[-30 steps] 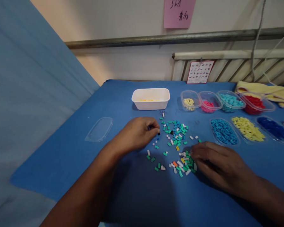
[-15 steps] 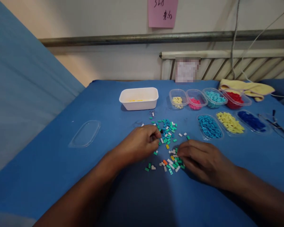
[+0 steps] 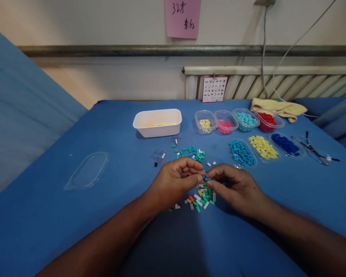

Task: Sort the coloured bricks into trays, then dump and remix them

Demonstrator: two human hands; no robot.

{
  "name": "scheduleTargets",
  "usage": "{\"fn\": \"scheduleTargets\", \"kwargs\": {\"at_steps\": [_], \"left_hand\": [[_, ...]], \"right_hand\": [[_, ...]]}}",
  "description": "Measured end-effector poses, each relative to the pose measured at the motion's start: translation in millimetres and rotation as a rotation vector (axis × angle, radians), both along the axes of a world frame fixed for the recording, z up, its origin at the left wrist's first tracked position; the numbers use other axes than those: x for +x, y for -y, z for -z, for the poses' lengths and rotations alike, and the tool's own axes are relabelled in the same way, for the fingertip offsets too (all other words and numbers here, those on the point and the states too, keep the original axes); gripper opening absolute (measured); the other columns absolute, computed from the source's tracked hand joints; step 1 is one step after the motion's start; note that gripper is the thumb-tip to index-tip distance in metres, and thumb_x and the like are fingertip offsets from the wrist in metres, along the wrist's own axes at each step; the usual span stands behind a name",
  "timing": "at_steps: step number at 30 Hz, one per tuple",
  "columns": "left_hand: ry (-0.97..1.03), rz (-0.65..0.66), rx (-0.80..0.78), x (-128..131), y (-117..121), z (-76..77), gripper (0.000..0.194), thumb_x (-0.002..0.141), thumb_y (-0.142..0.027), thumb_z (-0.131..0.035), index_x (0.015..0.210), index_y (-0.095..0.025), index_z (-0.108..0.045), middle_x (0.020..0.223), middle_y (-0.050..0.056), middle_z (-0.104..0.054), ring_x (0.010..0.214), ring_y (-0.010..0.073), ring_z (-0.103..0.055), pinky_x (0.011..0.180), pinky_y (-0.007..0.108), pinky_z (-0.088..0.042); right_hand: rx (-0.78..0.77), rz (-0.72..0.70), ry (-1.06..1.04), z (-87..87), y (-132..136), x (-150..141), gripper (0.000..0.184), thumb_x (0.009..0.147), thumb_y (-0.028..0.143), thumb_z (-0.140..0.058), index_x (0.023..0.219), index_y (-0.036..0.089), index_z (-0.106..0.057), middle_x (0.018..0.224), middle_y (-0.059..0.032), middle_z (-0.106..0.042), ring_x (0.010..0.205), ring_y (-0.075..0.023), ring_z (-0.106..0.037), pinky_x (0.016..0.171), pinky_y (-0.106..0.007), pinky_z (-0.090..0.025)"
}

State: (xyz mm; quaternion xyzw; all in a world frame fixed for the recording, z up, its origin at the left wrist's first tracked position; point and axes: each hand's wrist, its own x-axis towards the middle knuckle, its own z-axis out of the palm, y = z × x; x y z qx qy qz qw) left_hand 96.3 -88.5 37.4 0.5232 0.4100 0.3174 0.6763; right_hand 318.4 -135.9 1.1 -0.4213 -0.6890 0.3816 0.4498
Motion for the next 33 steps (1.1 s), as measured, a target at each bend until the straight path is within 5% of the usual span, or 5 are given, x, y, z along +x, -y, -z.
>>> {"fn": "scheduleTargets", "kwargs": {"at_steps": [12, 16, 21, 27, 33], "left_hand": [[-0.09, 0.024, 0.133, 1, 5, 5.4, 0.021, 0.087, -0.028, -0.082, 0.104, -0.017, -0.077, 0.09, 0.002, -0.076, 0.079, 0.0129, -0.069, 0.075, 0.026, -0.055], [-0.279, 0.077, 0.526, -11, -2, 0.7, 0.016, 0.094, -0.017, -0.066, 0.102, -0.02, -0.08, 0.096, 0.003, -0.076, 0.087, 0.0154, -0.07, 0.078, 0.028, -0.055], [-0.589, 0.067, 1.016, -43, -26, -6.6, 0.02, 0.105, -0.018, -0.058, 0.11, -0.021, -0.077, 0.107, 0.006, -0.077, 0.1, 0.0196, -0.073, 0.09, 0.035, -0.057], [-0.974, 0.218, 1.042, -62, -41, -11.8, 0.02, 0.104, -0.019, -0.059, 0.112, -0.022, -0.077, 0.113, 0.005, -0.078, 0.104, 0.0245, -0.075, 0.089, 0.039, -0.059], [-0.961, 0.172, 1.085, -69, -47, -10.4, 0.032, 0.102, -0.014, -0.057, 0.127, -0.021, -0.075, 0.124, 0.007, -0.078, 0.115, 0.0267, -0.075, 0.1, 0.044, -0.061]], "right_hand": [[0.02, -0.013, 0.053, 1.3, 1, 2, 0.012, 0.109, 0.034, -0.071, 0.116, 0.025, -0.076, 0.089, -0.0004, -0.077, 0.073, -0.0146, -0.068, 0.065, -0.027, -0.053], [0.183, 0.031, 0.234, -7.8, -5, 15, 0.012, 0.11, 0.031, -0.07, 0.118, 0.025, -0.076, 0.093, -0.0007, -0.079, 0.078, -0.0161, -0.074, 0.071, -0.028, -0.058], [0.418, 0.361, 0.582, -18.4, -28, 71, 0.021, 0.108, 0.036, -0.068, 0.122, 0.024, -0.078, 0.107, -0.0078, -0.085, 0.088, -0.0253, -0.081, 0.077, -0.037, -0.063], [0.389, 0.458, 0.862, -11.1, -48, 118, 0.03, 0.107, 0.039, -0.06, 0.117, 0.023, -0.083, 0.111, -0.0117, -0.086, 0.094, -0.0341, -0.083, 0.077, -0.045, -0.063], [0.283, 0.47, 0.95, -1.3, -49, 127, 0.032, 0.106, 0.036, -0.058, 0.123, 0.026, -0.084, 0.123, -0.0109, -0.085, 0.104, -0.0355, -0.082, 0.082, -0.046, -0.063]]}}
